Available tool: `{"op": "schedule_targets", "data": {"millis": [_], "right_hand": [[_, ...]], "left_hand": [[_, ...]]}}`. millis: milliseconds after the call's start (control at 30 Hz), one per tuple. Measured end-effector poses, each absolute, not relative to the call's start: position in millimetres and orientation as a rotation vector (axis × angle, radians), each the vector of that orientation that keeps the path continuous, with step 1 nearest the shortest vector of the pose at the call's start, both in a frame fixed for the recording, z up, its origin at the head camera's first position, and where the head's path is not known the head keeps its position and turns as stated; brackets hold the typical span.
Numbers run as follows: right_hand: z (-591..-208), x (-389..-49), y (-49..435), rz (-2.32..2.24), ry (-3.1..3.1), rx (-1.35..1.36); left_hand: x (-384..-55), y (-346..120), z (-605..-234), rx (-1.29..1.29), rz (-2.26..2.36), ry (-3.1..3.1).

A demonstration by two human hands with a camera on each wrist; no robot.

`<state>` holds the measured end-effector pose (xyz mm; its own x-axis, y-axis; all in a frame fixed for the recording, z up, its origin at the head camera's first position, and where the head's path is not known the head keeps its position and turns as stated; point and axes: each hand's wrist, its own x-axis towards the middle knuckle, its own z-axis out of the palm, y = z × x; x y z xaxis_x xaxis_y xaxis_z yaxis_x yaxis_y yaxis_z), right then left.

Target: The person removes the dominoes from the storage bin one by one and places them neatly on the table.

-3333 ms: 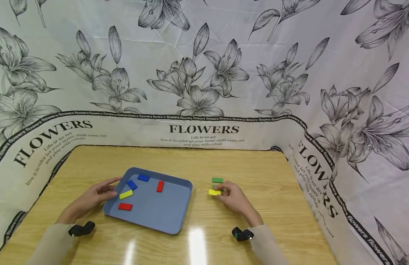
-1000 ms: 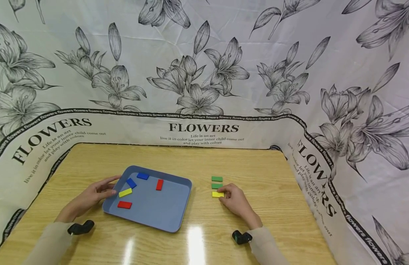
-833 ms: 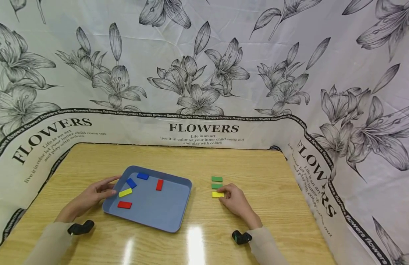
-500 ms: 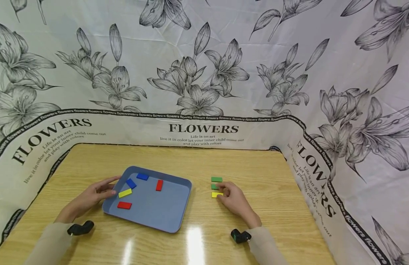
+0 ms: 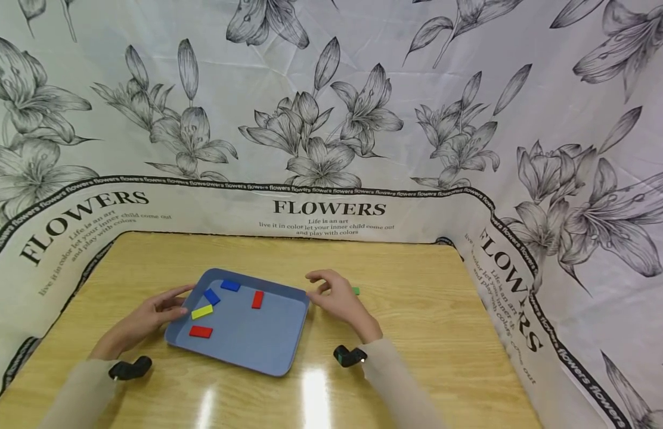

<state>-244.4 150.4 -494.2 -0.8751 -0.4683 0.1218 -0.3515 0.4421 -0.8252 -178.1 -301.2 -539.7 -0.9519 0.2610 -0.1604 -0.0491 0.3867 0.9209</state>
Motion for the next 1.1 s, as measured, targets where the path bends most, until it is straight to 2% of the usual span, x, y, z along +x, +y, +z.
{"op": "schedule_targets", "data": {"millis": [333,667,1100], "right_hand": [[-484.6,-255.5,82.9,-1.353,2.492,-0.875],[-494.2,-247.4,19.1,-1.241,2.382,-1.038],[-516.3,-240.1,-24.9,-1.077,2.336,-1.056]], "left_hand": [[-180.6,-301.7,-539.5,0.178,1.568,2.382],[-180.6,-303.9,-540.4,0.153,1.561,2.393],[-181.9,-300.8,-538.5,0.138,1.55,2.385]]}}
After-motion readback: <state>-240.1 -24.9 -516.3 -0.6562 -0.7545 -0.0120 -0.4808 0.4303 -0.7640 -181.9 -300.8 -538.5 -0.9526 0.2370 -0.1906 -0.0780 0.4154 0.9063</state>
